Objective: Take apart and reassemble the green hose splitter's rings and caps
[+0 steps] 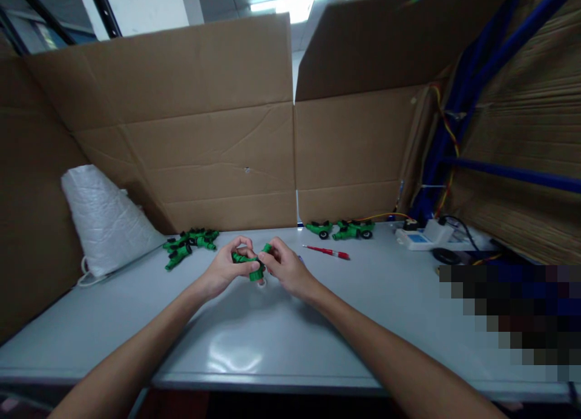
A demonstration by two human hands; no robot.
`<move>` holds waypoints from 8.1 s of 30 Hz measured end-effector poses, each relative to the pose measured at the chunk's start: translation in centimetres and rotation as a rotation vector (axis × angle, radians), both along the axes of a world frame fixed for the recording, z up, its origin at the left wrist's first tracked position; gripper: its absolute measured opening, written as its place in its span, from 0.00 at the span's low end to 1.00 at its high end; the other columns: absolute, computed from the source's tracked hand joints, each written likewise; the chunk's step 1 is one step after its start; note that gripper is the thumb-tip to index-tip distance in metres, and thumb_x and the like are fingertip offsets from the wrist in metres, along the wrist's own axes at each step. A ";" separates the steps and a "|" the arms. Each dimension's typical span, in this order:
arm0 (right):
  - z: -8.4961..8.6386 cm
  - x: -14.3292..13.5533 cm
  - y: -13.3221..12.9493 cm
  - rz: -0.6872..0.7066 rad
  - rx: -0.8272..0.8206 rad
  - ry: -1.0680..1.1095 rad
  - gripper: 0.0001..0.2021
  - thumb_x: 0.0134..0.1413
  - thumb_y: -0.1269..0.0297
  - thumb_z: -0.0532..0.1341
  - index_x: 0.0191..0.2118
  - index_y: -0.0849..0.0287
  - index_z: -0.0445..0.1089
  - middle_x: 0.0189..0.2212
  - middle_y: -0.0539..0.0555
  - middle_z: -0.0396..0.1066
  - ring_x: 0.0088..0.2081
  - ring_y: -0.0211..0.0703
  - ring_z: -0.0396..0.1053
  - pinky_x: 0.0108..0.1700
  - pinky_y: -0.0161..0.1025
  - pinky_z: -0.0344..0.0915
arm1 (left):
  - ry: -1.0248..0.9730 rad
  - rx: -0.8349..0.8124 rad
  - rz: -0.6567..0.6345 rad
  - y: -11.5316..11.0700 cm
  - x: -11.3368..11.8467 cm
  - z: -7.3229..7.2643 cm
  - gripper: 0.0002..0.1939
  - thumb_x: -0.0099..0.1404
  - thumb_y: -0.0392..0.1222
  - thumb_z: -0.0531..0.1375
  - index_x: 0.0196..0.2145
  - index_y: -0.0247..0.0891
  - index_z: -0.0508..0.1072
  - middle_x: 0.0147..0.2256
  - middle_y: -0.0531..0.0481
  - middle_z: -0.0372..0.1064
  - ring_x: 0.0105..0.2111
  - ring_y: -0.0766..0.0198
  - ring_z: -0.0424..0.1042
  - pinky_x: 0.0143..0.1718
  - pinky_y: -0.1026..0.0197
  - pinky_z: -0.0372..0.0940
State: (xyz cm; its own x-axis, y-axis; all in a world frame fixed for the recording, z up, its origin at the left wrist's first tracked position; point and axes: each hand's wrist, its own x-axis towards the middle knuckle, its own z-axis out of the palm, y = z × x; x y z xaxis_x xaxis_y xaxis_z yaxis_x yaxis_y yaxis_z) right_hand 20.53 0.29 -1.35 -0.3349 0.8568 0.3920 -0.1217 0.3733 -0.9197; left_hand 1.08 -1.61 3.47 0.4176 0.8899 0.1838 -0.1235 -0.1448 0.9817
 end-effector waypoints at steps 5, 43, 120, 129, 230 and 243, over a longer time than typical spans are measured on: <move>0.4 0.1 -0.3 0.020 0.035 0.007 0.22 0.62 0.42 0.65 0.35 0.54 0.58 0.26 0.43 0.58 0.26 0.37 0.56 0.29 0.35 0.53 | 0.030 0.039 0.057 0.2 -0.1 -0.1 0.29 0.50 0.45 0.79 0.39 0.39 0.65 0.31 0.54 0.73 0.30 0.63 0.77 0.34 0.63 0.70; 1.5 1.8 -1.8 0.043 0.534 -0.860 0.05 0.69 0.66 0.62 0.47 0.53 0.75 0.47 0.55 0.72 0.51 0.50 0.67 0.54 0.45 0.61 | 0.001 -0.007 0.470 2.6 -1.8 -0.7 0.37 0.52 0.55 0.77 0.54 0.39 0.71 0.32 0.52 0.77 0.32 0.61 0.77 0.31 0.62 0.74; 0.4 2.6 0.2 -0.416 0.635 -1.076 0.05 0.72 0.68 0.59 0.43 0.56 0.72 0.42 0.56 0.74 0.46 0.51 0.64 0.45 0.44 0.51 | 0.505 0.105 -0.428 -1.0 -0.8 0.9 0.28 0.66 0.56 0.68 0.57 0.39 0.69 0.38 0.49 0.70 0.36 0.64 0.69 0.36 0.64 0.63; 0.5 3.4 0.9 -0.517 0.653 -1.075 0.06 0.71 0.67 0.59 0.39 0.56 0.69 0.39 0.55 0.76 0.44 0.51 0.66 0.45 0.44 0.50 | 0.581 0.136 -0.398 -0.3 -1.3 -0.7 0.30 0.68 0.58 0.66 0.58 0.35 0.71 0.39 0.46 0.73 0.36 0.62 0.70 0.39 0.61 0.67; -0.3 4.0 1.2 -0.313 0.633 -1.129 0.09 0.70 0.63 0.62 0.53 0.49 0.73 0.47 0.55 0.74 0.50 0.53 0.64 0.50 0.48 0.53 | 1.071 0.745 0.238 2.7 -2.5 -3.1 0.16 0.78 0.47 0.52 0.36 0.39 0.74 0.37 0.45 0.72 0.41 0.55 0.71 0.44 0.58 0.64; -0.4 4.0 1.3 -0.349 0.646 -1.157 0.09 0.72 0.62 0.59 0.53 0.49 0.73 0.47 0.55 0.74 0.50 0.55 0.63 0.51 0.50 0.53 | 0.948 0.711 0.206 3.1 -2.8 -3.9 0.02 0.72 0.39 0.62 0.39 0.40 0.75 0.40 0.46 0.73 0.44 0.55 0.71 0.46 0.57 0.65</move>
